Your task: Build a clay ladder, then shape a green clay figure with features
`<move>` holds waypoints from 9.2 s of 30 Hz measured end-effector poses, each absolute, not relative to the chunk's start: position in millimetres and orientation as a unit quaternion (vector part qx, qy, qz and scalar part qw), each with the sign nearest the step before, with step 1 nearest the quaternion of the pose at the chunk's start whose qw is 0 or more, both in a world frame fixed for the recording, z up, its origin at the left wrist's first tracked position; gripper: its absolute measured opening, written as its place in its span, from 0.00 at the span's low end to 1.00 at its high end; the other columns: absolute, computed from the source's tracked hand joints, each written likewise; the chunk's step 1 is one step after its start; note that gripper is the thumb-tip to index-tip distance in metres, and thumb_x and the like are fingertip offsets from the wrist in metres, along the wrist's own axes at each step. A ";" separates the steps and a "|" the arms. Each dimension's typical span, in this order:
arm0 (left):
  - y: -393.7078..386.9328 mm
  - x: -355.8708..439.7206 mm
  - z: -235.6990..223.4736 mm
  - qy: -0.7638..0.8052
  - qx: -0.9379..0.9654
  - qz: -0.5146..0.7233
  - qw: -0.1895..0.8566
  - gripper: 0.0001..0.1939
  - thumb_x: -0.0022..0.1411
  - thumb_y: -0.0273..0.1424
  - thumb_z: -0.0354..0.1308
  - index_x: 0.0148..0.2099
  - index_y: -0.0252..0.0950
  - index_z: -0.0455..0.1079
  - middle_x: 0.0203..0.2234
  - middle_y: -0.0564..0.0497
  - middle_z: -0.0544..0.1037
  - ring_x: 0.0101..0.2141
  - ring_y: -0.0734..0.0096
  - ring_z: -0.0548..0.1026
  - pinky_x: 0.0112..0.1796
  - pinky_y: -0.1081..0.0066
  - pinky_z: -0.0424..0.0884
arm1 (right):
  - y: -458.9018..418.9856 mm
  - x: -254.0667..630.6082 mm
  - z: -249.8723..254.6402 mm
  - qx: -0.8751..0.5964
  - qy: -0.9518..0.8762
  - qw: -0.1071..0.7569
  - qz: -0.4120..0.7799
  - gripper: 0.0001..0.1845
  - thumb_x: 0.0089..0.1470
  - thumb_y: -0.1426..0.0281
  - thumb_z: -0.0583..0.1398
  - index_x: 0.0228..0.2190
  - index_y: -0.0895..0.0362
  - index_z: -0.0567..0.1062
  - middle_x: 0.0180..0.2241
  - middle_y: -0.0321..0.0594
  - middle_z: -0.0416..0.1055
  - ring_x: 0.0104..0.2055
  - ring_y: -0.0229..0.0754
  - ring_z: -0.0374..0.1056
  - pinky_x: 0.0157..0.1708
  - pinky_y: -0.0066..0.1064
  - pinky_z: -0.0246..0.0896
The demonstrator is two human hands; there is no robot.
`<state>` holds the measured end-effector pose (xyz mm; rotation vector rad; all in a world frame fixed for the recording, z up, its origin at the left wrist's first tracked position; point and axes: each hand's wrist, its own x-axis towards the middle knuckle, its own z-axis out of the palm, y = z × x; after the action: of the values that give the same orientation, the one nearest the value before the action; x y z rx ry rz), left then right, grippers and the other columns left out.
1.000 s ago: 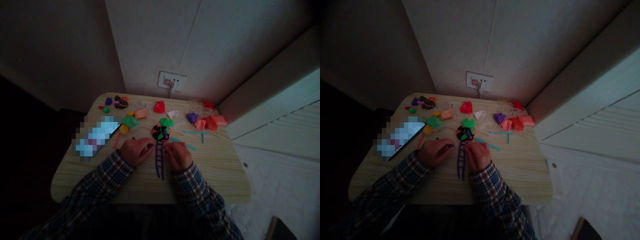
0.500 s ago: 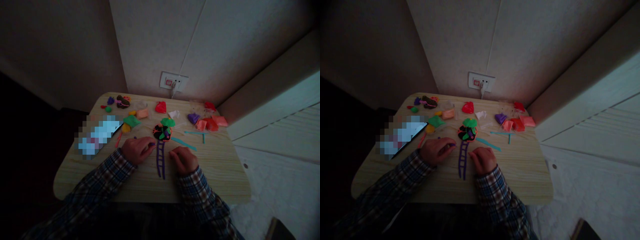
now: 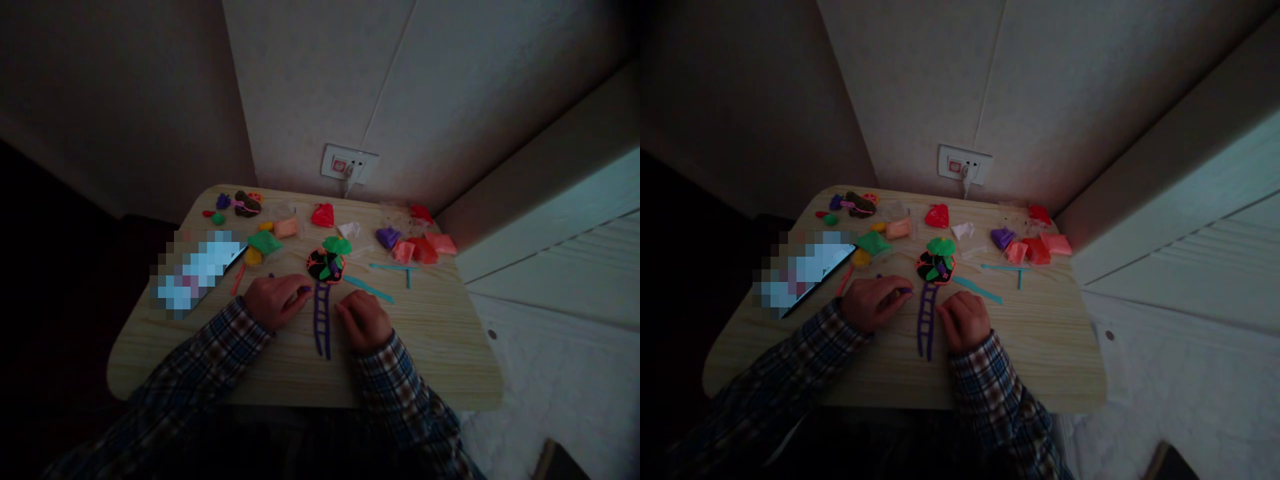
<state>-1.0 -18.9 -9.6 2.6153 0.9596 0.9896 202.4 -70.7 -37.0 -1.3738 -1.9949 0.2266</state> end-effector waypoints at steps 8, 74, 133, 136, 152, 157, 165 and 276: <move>-18.3 -0.3 -11.9 0.318 0.882 0.337 0.084 0.08 0.64 0.29 0.51 0.37 0.32 0.69 0.22 0.54 0.76 0.18 0.78 0.69 0.22 0.76 0.64 | -68.0 201.4 -42.0 -0.520 -0.779 0.341 0.086 0.02 0.52 0.70 0.58 0.29 0.56 0.70 0.28 0.37 0.71 0.33 0.41 0.66 0.35 0.34 0.55; -19.7 2.4 -16.2 0.256 0.906 0.322 0.105 0.15 0.68 0.36 0.45 0.38 0.34 0.71 0.26 0.52 0.80 0.26 0.74 0.77 0.28 0.76 0.68 | -59.6 185.2 -30.3 -0.463 -0.789 0.399 0.066 0.08 0.58 0.68 0.54 0.28 0.55 0.69 0.26 0.37 0.70 0.32 0.40 0.66 0.34 0.34 0.59; -19.0 -1.1 -11.6 0.333 0.888 0.302 0.092 0.08 0.65 0.33 0.50 0.38 0.35 0.68 0.22 0.56 0.75 0.18 0.78 0.68 0.23 0.74 0.63 | -72.3 193.1 -41.9 -0.508 -0.817 0.270 0.018 0.16 0.57 0.63 0.56 0.20 0.55 0.68 0.20 0.35 0.66 0.27 0.38 0.61 0.33 0.33 0.48; -19.0 -1.2 -12.1 0.335 0.891 0.293 0.088 0.08 0.65 0.33 0.50 0.39 0.35 0.67 0.22 0.56 0.75 0.19 0.77 0.69 0.24 0.74 0.63 | -71.5 193.1 -41.0 -0.510 -0.818 0.268 0.010 0.16 0.57 0.63 0.56 0.20 0.55 0.68 0.20 0.35 0.66 0.27 0.38 0.61 0.33 0.33 0.48; -18.3 -1.3 -13.2 0.330 0.888 0.305 0.095 0.06 0.64 0.32 0.51 0.37 0.35 0.67 0.21 0.58 0.73 0.18 0.79 0.67 0.22 0.76 0.62 | -71.9 191.9 -37.3 -0.523 -0.801 0.290 0.037 0.17 0.57 0.65 0.55 0.19 0.56 0.67 0.19 0.35 0.66 0.25 0.38 0.62 0.33 0.32 0.49; -18.6 -1.0 -13.1 0.332 0.892 0.288 0.101 0.08 0.65 0.32 0.51 0.38 0.34 0.68 0.21 0.57 0.74 0.19 0.79 0.68 0.24 0.77 0.62 | -71.0 194.4 -39.5 -0.518 -0.807 0.279 0.043 0.14 0.57 0.68 0.54 0.21 0.56 0.68 0.20 0.34 0.66 0.27 0.37 0.62 0.34 0.31 0.49; -17.2 -0.9 -13.0 0.347 0.893 0.250 0.138 0.10 0.65 0.33 0.50 0.38 0.33 0.69 0.23 0.55 0.75 0.22 0.78 0.70 0.26 0.78 0.64 | -73.3 191.6 -40.0 -0.529 -0.804 0.268 0.041 0.14 0.57 0.66 0.55 0.22 0.56 0.68 0.22 0.35 0.67 0.28 0.38 0.63 0.35 0.32 0.49; -21.9 6.1 -24.3 0.246 0.911 0.316 0.093 0.10 0.65 0.31 0.48 0.40 0.32 0.69 0.26 0.51 0.79 0.23 0.75 0.74 0.26 0.75 0.65 | -74.4 193.1 -32.7 -0.447 -0.830 0.319 0.095 0.12 0.60 0.65 0.52 0.30 0.57 0.71 0.25 0.37 0.72 0.28 0.37 0.66 0.33 0.31 0.58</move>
<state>6.1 -21.9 -24.3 2.7047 0.7314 0.9373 193.1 -74.4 -32.7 -1.1755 -2.1831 0.2495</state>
